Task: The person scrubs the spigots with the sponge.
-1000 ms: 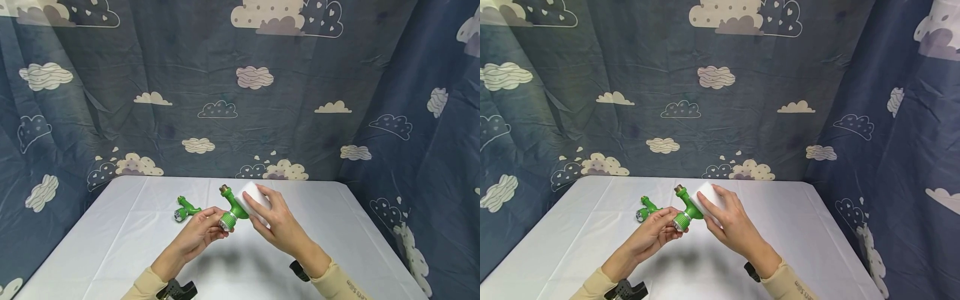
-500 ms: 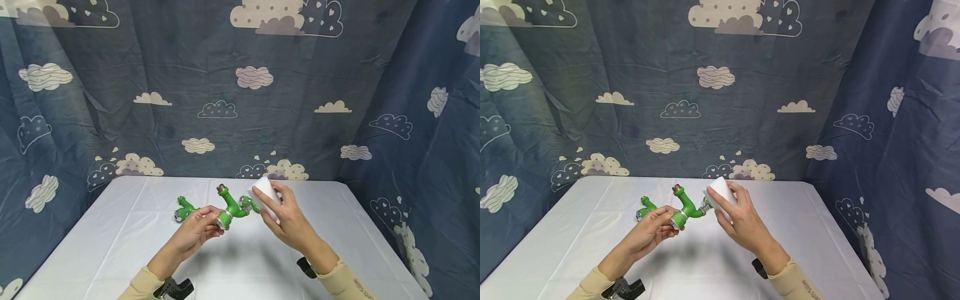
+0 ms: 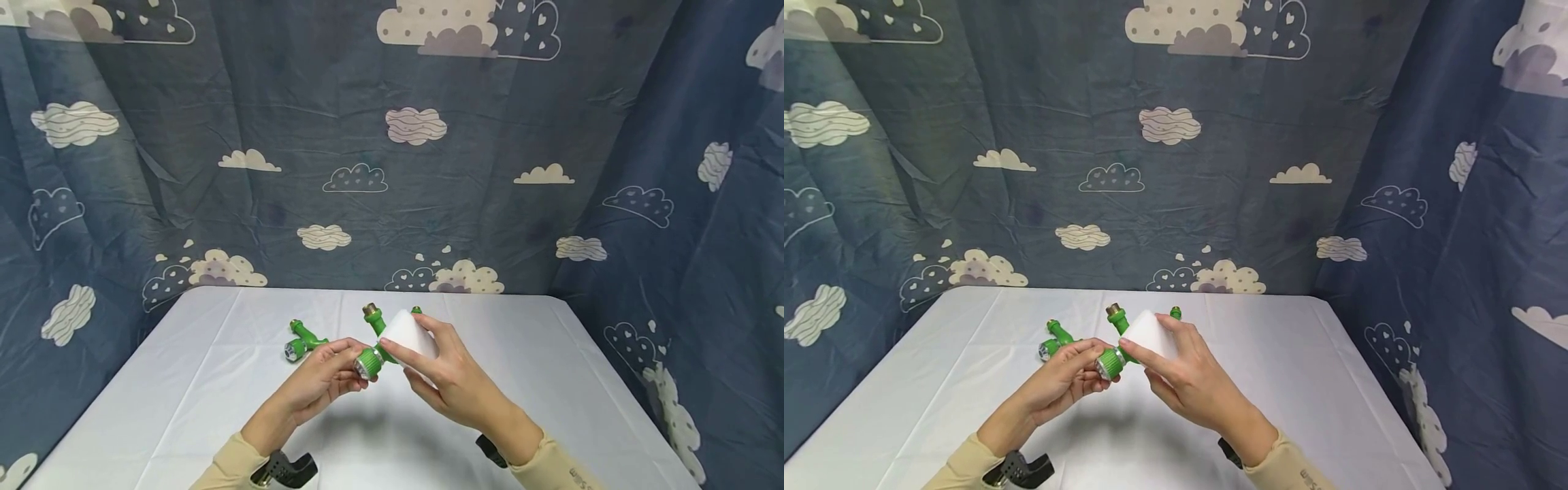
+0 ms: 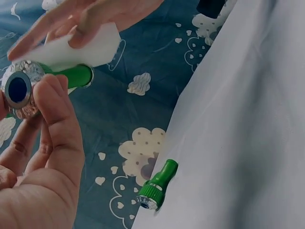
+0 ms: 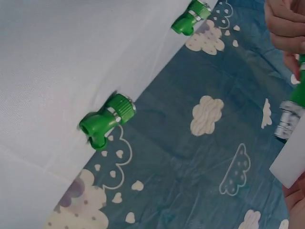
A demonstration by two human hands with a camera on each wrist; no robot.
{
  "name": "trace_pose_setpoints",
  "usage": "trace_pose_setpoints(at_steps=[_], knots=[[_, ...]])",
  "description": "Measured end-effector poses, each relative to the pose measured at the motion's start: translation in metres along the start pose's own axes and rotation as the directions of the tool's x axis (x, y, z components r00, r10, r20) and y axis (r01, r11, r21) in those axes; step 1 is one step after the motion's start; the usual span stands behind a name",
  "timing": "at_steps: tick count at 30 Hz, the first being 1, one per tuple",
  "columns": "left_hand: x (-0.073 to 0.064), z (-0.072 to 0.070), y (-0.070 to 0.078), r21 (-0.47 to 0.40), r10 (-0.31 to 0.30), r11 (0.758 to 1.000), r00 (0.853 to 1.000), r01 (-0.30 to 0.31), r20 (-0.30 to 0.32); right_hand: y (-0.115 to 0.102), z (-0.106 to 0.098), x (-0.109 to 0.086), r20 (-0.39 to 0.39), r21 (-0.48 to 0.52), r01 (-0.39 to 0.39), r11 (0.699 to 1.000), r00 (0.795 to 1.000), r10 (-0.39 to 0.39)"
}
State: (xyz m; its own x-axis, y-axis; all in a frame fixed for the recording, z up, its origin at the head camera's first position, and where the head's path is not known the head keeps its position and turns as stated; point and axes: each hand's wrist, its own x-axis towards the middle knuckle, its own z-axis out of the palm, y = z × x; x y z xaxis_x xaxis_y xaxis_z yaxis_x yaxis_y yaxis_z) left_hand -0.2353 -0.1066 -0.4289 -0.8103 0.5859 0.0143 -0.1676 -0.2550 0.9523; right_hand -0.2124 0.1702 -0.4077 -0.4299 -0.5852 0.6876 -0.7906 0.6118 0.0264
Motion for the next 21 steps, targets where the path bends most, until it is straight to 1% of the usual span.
trace_pose_setpoints(at_steps=[4,8,13,17,21], knots=[[-0.001,0.001,0.002,-0.001,-0.003,1.000,1.000,0.003,0.016,0.002,0.002,0.001,0.007,-0.009,0.014,1.000,1.000,-0.014],[-0.002,-0.001,0.003,0.004,0.016,1.000,1.000,-0.016,0.020,0.007,0.002,0.001,-0.008,-0.009,0.006,1.000,1.000,-0.006],[-0.004,-0.004,0.003,0.009,0.035,0.999,0.999,-0.036,0.027,0.016,0.002,-0.003,-0.007,-0.009,-0.047,0.999,0.999,0.047],[-0.005,-0.006,0.003,0.005,0.038,0.999,0.999,-0.038,0.024,0.024,0.003,-0.009,0.009,-0.002,-0.093,0.996,0.996,0.093],[-0.005,-0.009,0.003,0.015,0.033,0.999,0.999,-0.033,0.000,0.034,0.006,-0.015,0.022,0.001,-0.126,0.992,0.992,0.126]])
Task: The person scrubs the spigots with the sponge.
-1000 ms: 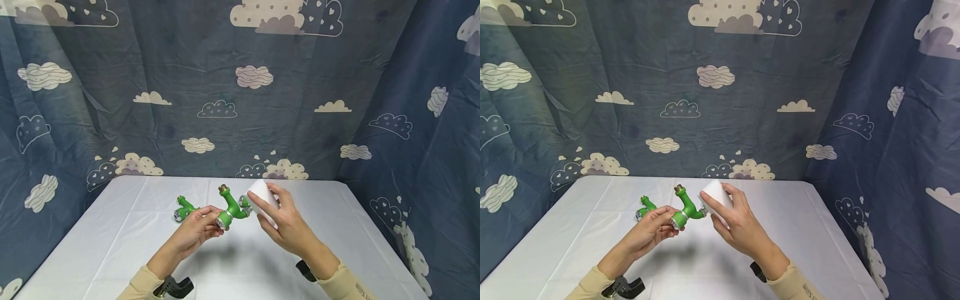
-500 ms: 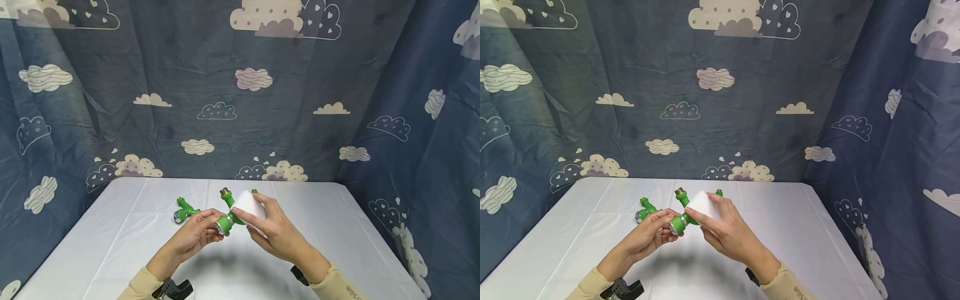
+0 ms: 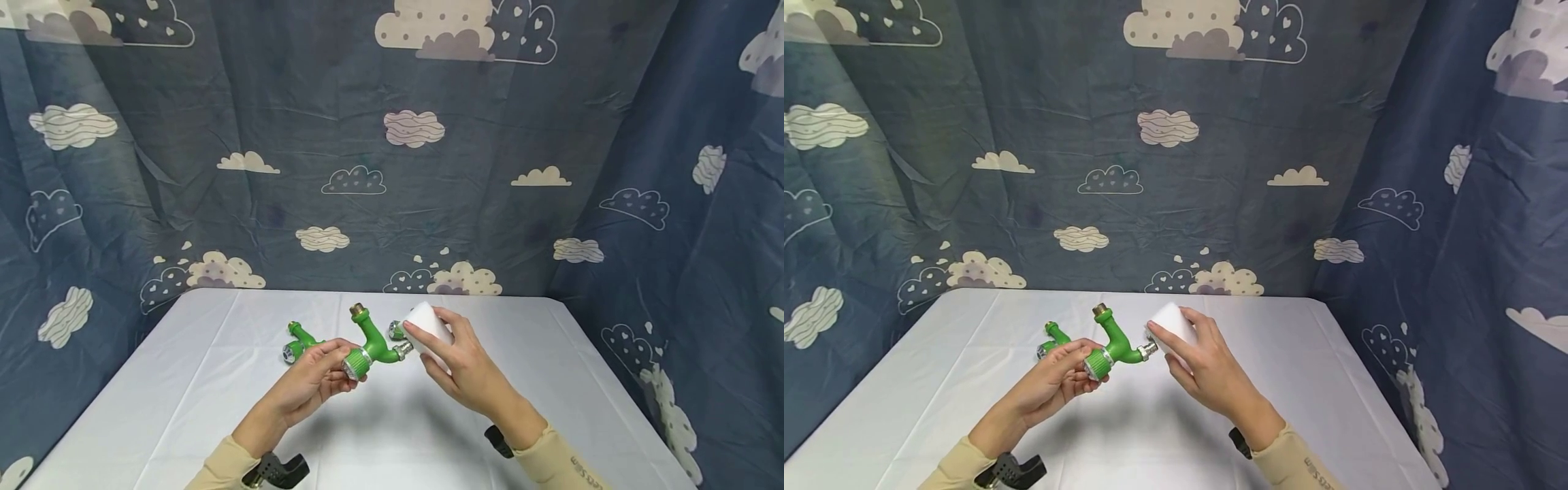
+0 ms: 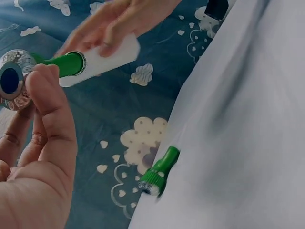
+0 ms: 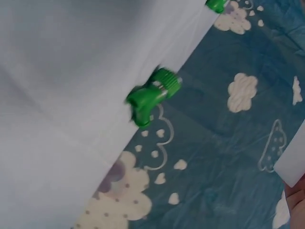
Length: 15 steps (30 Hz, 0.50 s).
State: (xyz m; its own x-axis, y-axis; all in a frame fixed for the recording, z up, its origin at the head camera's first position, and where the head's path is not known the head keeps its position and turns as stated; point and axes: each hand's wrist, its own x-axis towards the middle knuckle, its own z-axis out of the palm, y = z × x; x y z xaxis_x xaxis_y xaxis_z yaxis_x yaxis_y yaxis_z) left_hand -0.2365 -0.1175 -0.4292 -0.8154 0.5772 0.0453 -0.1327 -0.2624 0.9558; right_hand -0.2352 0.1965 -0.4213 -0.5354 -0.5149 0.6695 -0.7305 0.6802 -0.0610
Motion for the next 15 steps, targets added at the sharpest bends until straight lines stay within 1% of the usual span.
trace_pose_setpoints(at_steps=[2,4,6,7,9,11,13,15], knots=[[0.000,-0.002,0.001,0.032,-0.003,0.999,1.000,0.003,-0.025,0.004,0.001,-0.002,-0.003,0.003,-0.019,1.000,1.000,0.019],[0.001,-0.003,0.003,0.098,0.011,0.995,0.999,-0.006,-0.049,0.008,0.002,-0.003,-0.020,0.013,-0.038,0.999,0.999,0.039],[0.002,-0.004,0.005,0.196,0.042,0.980,0.997,-0.027,-0.069,0.009,0.001,-0.003,-0.041,0.032,-0.053,0.998,0.998,0.054],[0.002,-0.004,0.005,0.253,0.062,0.967,0.995,-0.040,-0.079,0.009,-0.001,-0.002,-0.050,0.043,-0.058,0.997,0.997,0.060],[0.003,-0.004,0.006,0.377,0.119,0.923,0.988,-0.074,-0.098,0.008,-0.003,0.000,-0.062,0.076,-0.064,0.995,0.996,0.069],[0.004,-0.003,0.006,0.494,0.177,0.864,0.977,-0.096,-0.121,0.004,-0.007,0.003,-0.066,0.103,-0.063,0.993,0.995,0.070],[0.005,-0.002,0.006,0.578,0.228,0.809,0.963,-0.104,-0.145,-0.002,-0.011,0.007,-0.058,0.126,-0.058,0.990,0.996,0.066],[0.006,0.000,0.005,0.638,0.275,0.763,0.946,-0.106,-0.172,-0.009,-0.015,0.011,-0.046,0.134,-0.044,0.990,0.998,0.051]])
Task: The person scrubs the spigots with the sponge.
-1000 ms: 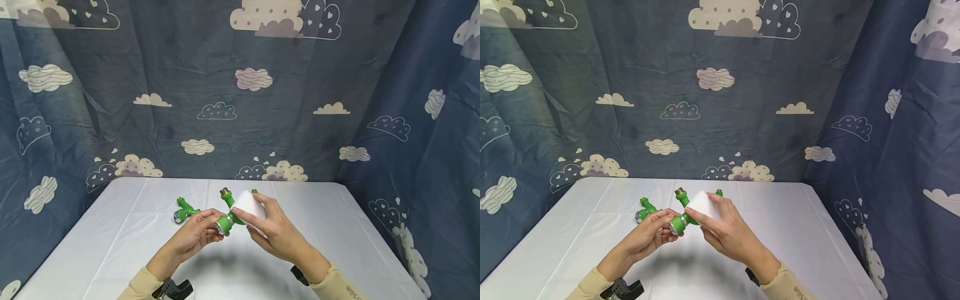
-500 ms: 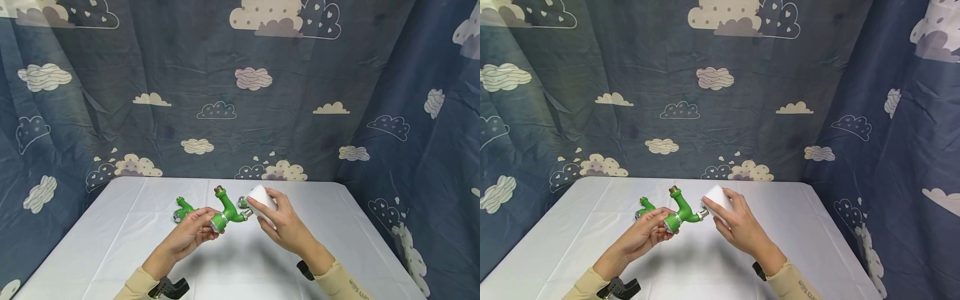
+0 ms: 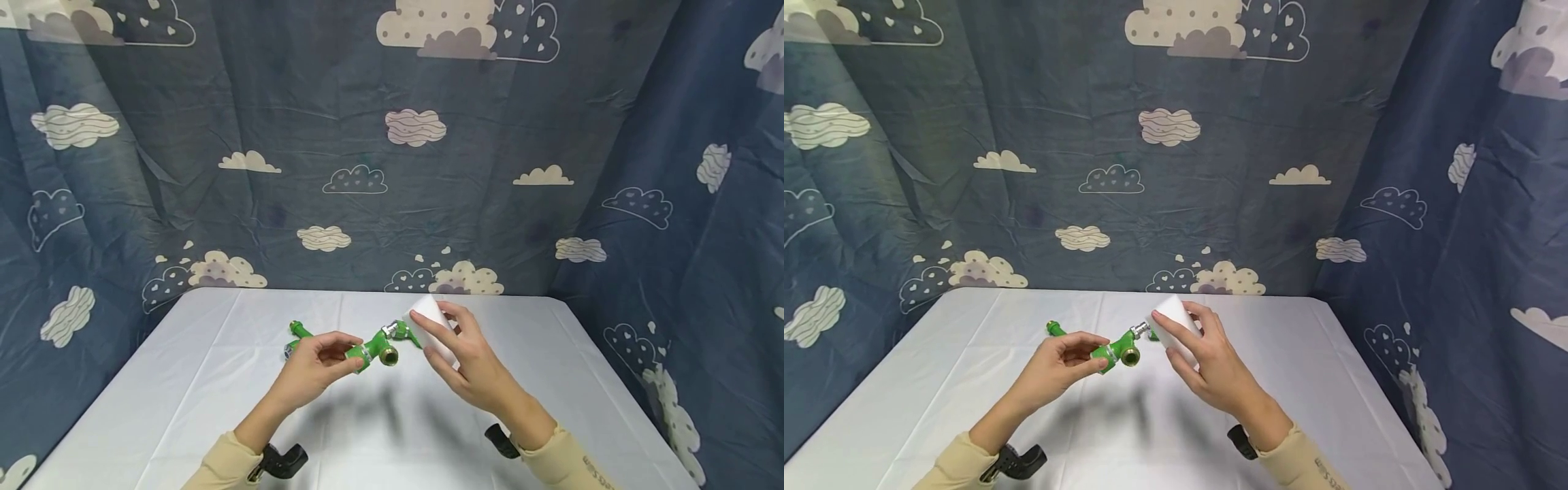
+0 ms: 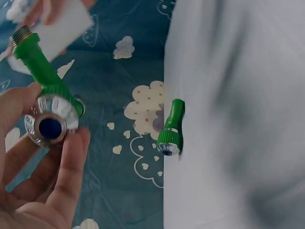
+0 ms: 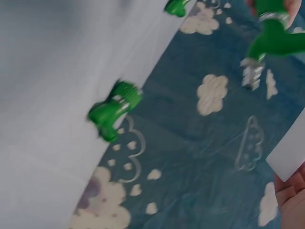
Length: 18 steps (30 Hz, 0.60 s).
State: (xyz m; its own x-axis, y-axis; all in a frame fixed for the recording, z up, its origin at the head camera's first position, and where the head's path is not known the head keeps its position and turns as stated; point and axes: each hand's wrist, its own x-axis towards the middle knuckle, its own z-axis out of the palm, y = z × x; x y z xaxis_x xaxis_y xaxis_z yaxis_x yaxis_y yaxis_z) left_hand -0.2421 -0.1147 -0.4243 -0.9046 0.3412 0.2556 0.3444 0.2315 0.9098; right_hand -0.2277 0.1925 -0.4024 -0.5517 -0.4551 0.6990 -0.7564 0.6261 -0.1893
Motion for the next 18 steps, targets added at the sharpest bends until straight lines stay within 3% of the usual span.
trace_pose_setpoints(at_steps=[3,6,11,18], knots=[[0.000,0.004,0.003,0.095,0.061,0.994,0.995,-0.053,-0.078,-0.013,-0.002,0.004,0.028,0.000,0.034,0.999,0.999,-0.034],[0.001,0.008,0.006,0.233,0.175,0.963,0.973,-0.138,-0.147,-0.022,-0.001,0.007,0.056,-0.026,0.069,0.997,0.996,-0.067],[0.001,0.013,0.012,0.435,0.404,0.849,0.898,-0.299,-0.173,-0.030,0.007,0.007,0.100,-0.080,0.105,0.991,0.990,-0.097],[-0.001,0.015,0.019,0.543,0.573,0.721,0.811,-0.431,-0.116,-0.030,0.016,0.005,0.108,-0.138,0.099,0.986,0.991,-0.084]])
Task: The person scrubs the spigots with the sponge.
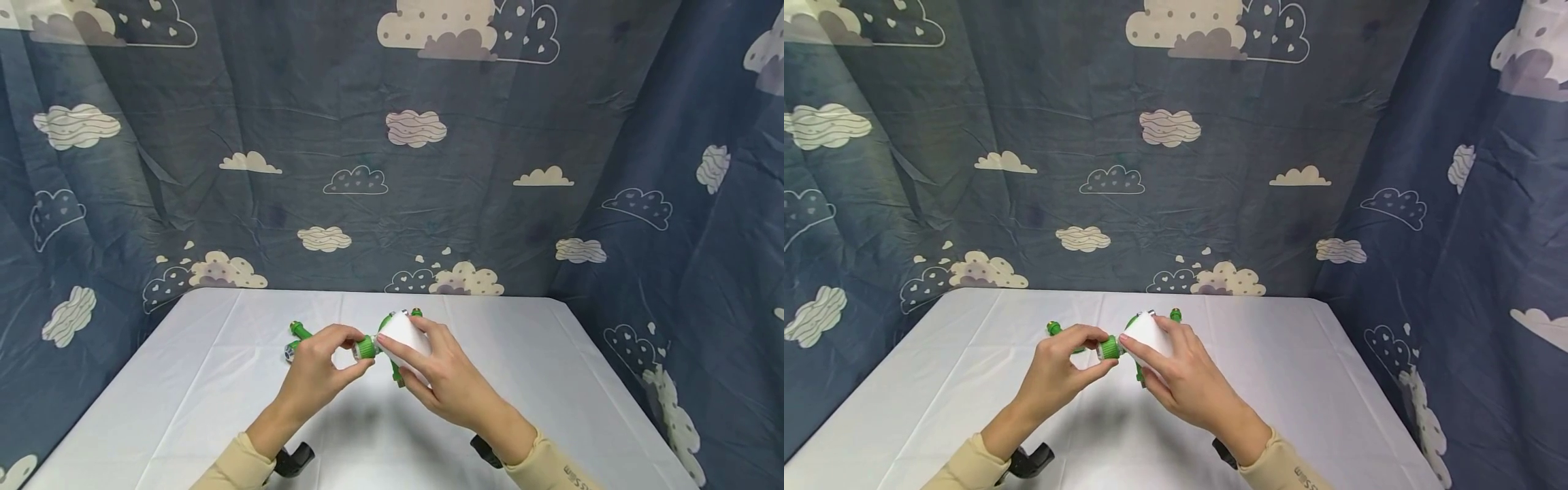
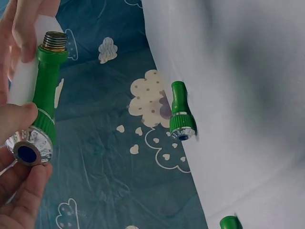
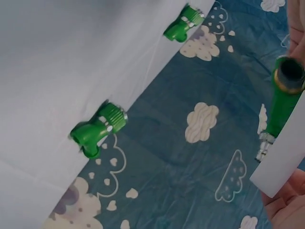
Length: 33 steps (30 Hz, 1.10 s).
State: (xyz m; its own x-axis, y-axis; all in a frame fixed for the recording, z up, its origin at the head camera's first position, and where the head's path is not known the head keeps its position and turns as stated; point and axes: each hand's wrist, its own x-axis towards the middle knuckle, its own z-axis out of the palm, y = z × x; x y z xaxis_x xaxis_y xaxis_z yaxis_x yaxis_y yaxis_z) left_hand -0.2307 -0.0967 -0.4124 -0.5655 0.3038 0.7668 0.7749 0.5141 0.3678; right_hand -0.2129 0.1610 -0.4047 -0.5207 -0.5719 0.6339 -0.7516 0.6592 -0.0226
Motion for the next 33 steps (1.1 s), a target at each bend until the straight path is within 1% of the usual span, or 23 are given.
trace_pose_setpoints(at_steps=[3,6,8,12,18,21,24,28,30,31,33], knots=[[0.000,0.000,0.001,0.010,0.066,0.998,0.998,-0.066,-0.013,0.002,0.001,-0.001,-0.012,-0.018,-0.011,1.000,1.000,0.011],[-0.001,0.001,0.000,0.006,0.107,0.994,0.994,-0.107,-0.031,0.006,0.001,-0.001,-0.021,-0.019,-0.015,1.000,1.000,0.015],[-0.001,0.001,-0.001,0.002,0.124,0.992,0.991,-0.124,-0.044,0.009,0.001,-0.001,-0.029,-0.020,-0.019,1.000,0.999,0.018],[-0.002,0.001,-0.002,-0.013,0.139,0.990,0.989,-0.140,-0.057,0.017,0.001,-0.002,-0.039,-0.033,-0.039,0.999,0.999,0.037],[-0.005,-0.002,-0.001,-0.019,0.117,0.993,0.992,-0.118,-0.047,0.029,0.001,-0.005,-0.057,-0.042,-0.062,0.997,0.997,0.059],[-0.005,-0.002,-0.002,-0.023,0.109,0.994,0.993,-0.110,-0.045,0.034,0.001,-0.006,-0.060,-0.040,-0.092,0.995,0.994,0.089],[-0.006,-0.002,-0.004,-0.022,0.108,0.994,0.993,-0.109,-0.052,0.037,0.000,-0.008,-0.062,-0.034,-0.123,0.992,0.991,0.121],[-0.008,0.000,-0.008,-0.002,0.100,0.995,0.991,-0.101,-0.083,0.039,-0.003,-0.010,-0.075,-0.018,-0.151,0.988,0.986,0.149],[-0.009,0.001,-0.010,-0.002,0.075,0.997,0.992,-0.076,-0.097,0.037,-0.005,-0.011,-0.094,-0.011,-0.145,0.989,0.985,0.143],[-0.009,0.002,-0.011,-0.018,0.049,0.999,0.993,-0.051,-0.104,0.035,-0.007,-0.011,-0.100,-0.011,-0.139,0.990,0.986,0.137],[-0.009,0.004,-0.012,-0.060,-0.031,0.998,0.993,0.025,-0.112,0.030,-0.010,-0.012,-0.098,-0.012,-0.123,0.992,0.988,0.121]])
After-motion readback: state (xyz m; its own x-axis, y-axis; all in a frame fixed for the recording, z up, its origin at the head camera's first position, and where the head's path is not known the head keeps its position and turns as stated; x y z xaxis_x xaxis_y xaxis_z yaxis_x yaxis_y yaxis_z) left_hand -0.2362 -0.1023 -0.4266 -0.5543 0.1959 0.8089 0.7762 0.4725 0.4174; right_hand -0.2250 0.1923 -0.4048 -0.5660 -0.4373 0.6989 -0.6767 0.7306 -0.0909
